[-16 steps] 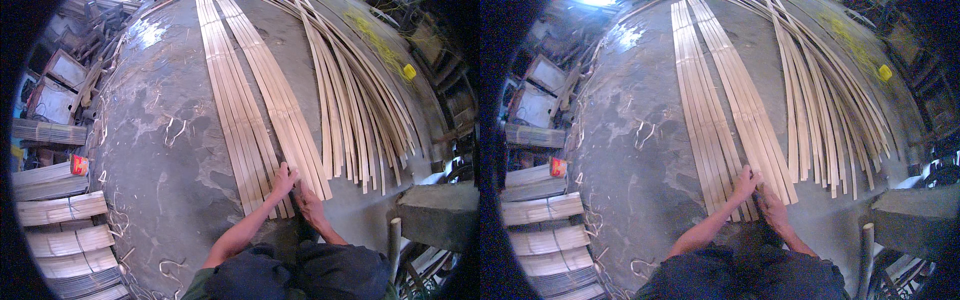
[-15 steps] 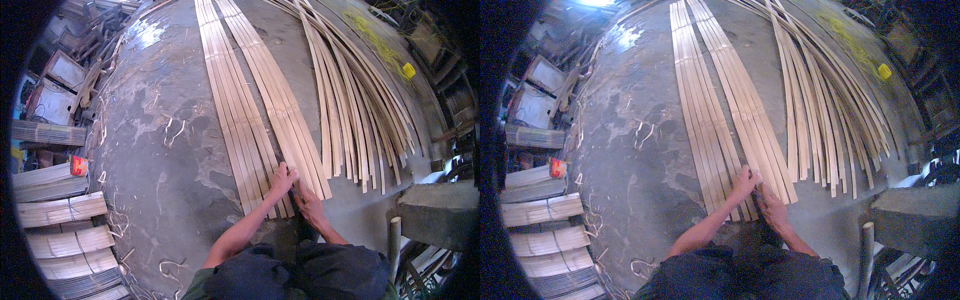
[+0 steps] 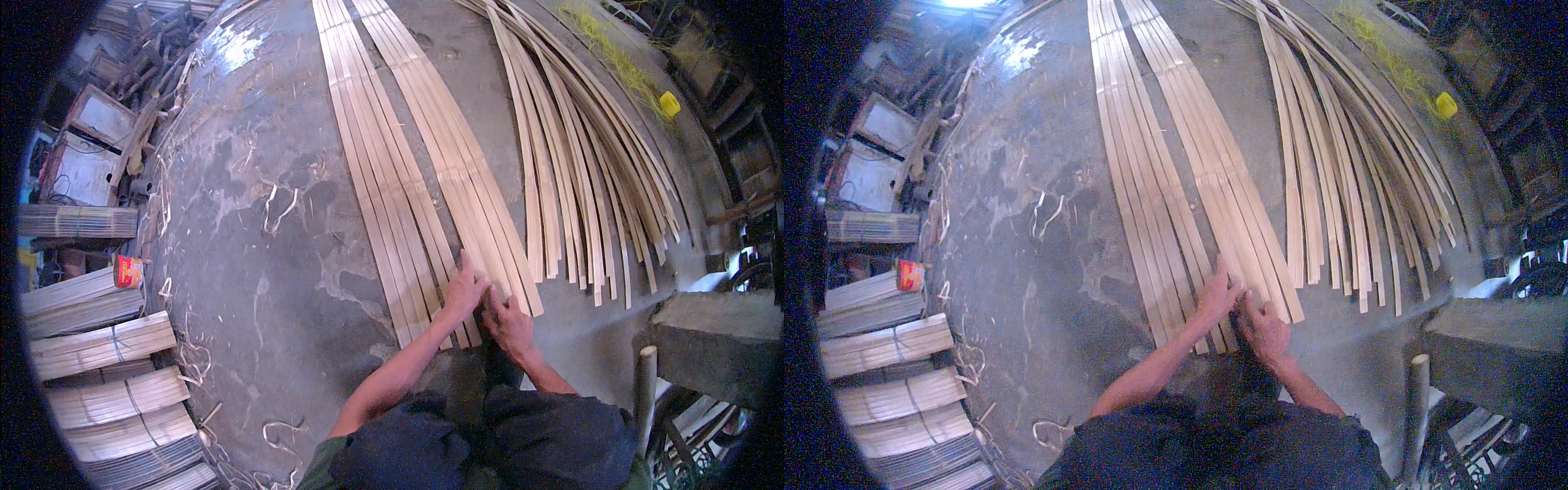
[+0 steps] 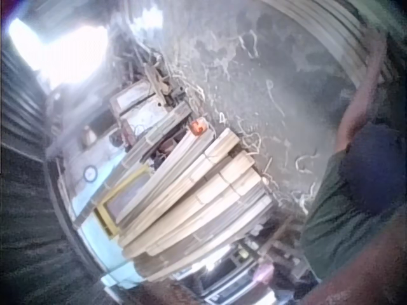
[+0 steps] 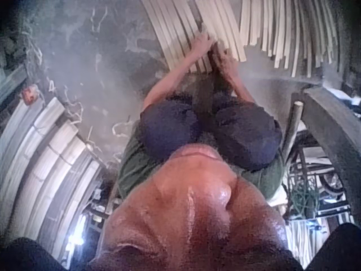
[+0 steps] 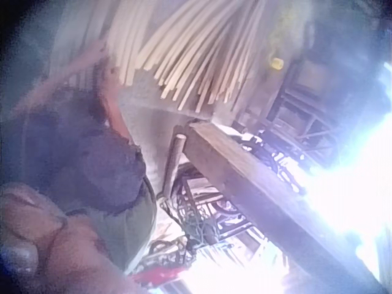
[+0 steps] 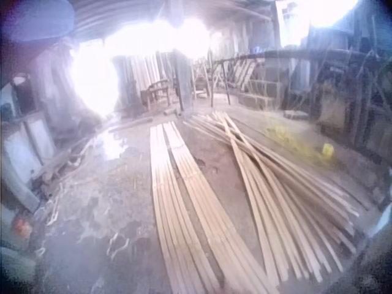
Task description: The person sits on the floor and arranges long thin wooden strips into a neat pile. They repeatedly pick up strips, align them, and place them back down. The person then stands and walks toward a workbench area.
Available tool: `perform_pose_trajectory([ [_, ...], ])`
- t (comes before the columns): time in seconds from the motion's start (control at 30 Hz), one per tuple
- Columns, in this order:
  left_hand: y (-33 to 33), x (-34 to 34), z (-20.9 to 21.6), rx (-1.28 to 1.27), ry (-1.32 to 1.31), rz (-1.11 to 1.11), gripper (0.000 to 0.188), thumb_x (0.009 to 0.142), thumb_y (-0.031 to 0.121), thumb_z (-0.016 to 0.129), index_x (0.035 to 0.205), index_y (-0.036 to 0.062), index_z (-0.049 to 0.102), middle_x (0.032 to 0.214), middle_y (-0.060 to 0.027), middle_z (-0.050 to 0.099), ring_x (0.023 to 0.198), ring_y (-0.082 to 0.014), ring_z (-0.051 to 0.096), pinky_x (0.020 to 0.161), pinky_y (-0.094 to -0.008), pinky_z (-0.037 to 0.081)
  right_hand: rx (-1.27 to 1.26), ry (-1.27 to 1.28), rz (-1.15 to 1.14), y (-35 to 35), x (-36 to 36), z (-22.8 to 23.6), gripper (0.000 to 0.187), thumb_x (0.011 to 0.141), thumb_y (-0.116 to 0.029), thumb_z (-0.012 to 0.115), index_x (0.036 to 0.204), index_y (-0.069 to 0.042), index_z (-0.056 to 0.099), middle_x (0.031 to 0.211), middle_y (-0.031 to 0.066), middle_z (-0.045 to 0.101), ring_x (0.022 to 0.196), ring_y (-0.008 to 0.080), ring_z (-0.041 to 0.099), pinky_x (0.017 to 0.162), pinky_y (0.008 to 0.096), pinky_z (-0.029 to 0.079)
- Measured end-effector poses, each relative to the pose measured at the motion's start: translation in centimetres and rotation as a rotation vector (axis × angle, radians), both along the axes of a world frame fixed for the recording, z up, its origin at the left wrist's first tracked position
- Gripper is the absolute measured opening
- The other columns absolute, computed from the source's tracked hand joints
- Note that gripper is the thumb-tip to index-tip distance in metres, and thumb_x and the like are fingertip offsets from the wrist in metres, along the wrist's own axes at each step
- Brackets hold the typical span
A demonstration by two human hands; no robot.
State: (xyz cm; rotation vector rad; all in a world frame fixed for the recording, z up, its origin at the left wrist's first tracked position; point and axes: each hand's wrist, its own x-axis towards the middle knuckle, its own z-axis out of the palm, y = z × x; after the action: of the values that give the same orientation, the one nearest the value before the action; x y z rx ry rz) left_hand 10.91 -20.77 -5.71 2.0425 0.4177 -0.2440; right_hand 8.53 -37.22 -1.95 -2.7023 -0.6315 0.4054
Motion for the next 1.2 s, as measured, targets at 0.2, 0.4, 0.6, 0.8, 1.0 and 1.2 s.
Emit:
perform_pose_trajectory([
  [0.2,-0.7,0.5,-0.4,0.13,-0.003,-0.051,0.093,0.089,0.03,0.063,0.15,-0.0108,0.006,0.087,-0.0316,0.065,0.082,-0.0458,0.066,0.076,-0.0514,0.053,-0.079,-0.011,0.04,-0.4,0.7,0.5,0.062,0.091,-0.04,0.063,0.147,-0.024,0.042,0.089,0.0151,0.056,0.066,0.0346,0.064,0.055,0.0472,0.051],
  [0.4,-0.7,0.5,-1.7,0.169,-0.092,-0.052,0.092,0.088,0.027,0.064,0.149,-0.0117,0.007,0.072,-0.0305,0.064,0.068,-0.0457,0.066,0.062,-0.0534,0.053,-0.112,0.015,0.079,-0.5,1.2,1.1,0.056,0.094,-0.041,0.058,0.146,-0.024,0.044,0.09,0.017,0.06,0.063,0.035,0.064,0.054,0.0479,0.052],
  [0.6,-0.1,1.5,3.8,0.326,0.001,-0.285,0.08,0.088,0.026,0.064,0.152,0.0017,0.022,0.109,-0.0276,0.062,0.095,-0.0397,0.064,0.076,-0.0494,0.053,-0.114,-0.006,-0.004,-1.6,2.4,0.8,0.047,0.094,-0.035,0.059,0.138,-0.021,0.052,0.091,0.0125,0.063,0.07,0.0359,0.065,0.059,0.0502,0.052],
  [0.8,-0.7,2.0,1.7,0.629,-0.493,-0.336,0.069,0.089,0.03,0.063,0.149,0.0103,0.037,0.156,-0.0141,0.03,0.144,-0.031,0.029,0.116,-0.0471,0.027,-0.001,-0.233,-0.211,-3.1,4.9,-0.1,0.049,0.087,-0.028,0.065,0.133,-0.016,0.055,0.119,0.0128,0.054,0.107,0.0358,0.056,0.084,0.0478,0.053],
  [1.0,-0.8,1.8,-0.7,0.672,-0.44,-0.459,0.071,0.091,0.04,0.059,0.151,0.0109,0.035,0.16,-0.0097,0.026,0.148,-0.0295,0.022,0.12,-0.0489,0.017,0.026,-0.26,-0.192,-4.1,5.2,-1.7,0.049,0.088,-0.026,0.063,0.135,-0.018,0.052,0.114,0.0149,0.054,0.104,0.0369,0.057,0.084,0.0491,0.053],
  [1.2,-0.5,1.6,-0.6,0.727,-0.435,-0.477,0.07,0.093,0.044,0.055,0.151,0.0114,0.035,0.161,-0.0104,0.024,0.149,-0.0286,0.02,0.12,-0.0482,0.016,0.023,-0.166,-0.234,-3.8,5.4,-0.8,0.044,0.092,-0.021,0.059,0.136,-0.017,0.054,0.108,0.0146,0.053,0.1,0.0359,0.056,0.083,0.0484,0.051],
])
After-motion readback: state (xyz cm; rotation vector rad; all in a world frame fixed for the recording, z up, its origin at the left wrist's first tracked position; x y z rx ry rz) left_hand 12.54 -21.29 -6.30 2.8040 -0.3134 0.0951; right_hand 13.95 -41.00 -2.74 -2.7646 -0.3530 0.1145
